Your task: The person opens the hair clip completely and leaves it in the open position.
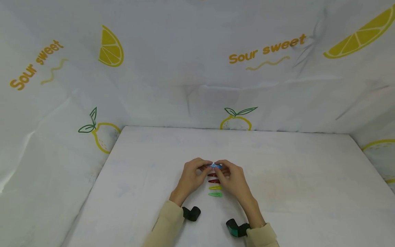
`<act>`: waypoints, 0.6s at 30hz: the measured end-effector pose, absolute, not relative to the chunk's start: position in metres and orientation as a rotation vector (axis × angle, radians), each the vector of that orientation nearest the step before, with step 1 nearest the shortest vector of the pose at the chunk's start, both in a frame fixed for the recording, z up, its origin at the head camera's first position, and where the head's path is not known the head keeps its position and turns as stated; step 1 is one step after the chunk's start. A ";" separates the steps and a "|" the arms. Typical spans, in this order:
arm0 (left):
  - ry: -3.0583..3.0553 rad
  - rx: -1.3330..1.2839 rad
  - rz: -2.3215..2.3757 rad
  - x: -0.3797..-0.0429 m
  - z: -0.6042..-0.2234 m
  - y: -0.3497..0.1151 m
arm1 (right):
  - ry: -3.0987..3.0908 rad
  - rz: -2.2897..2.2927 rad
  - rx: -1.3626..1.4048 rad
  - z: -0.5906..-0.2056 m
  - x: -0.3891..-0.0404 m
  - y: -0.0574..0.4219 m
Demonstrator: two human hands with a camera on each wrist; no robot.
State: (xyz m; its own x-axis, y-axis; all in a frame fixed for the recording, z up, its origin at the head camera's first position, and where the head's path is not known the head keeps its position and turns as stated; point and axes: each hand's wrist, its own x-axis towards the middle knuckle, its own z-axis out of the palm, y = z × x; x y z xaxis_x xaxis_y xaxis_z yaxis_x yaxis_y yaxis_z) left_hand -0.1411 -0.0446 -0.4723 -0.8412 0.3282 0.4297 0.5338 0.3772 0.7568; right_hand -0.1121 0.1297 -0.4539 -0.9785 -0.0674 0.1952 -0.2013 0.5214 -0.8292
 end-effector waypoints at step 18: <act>-2.296 -0.800 -1.570 -0.113 -0.466 -0.038 | -2.461 1.686 0.161 -0.451 -0.080 0.136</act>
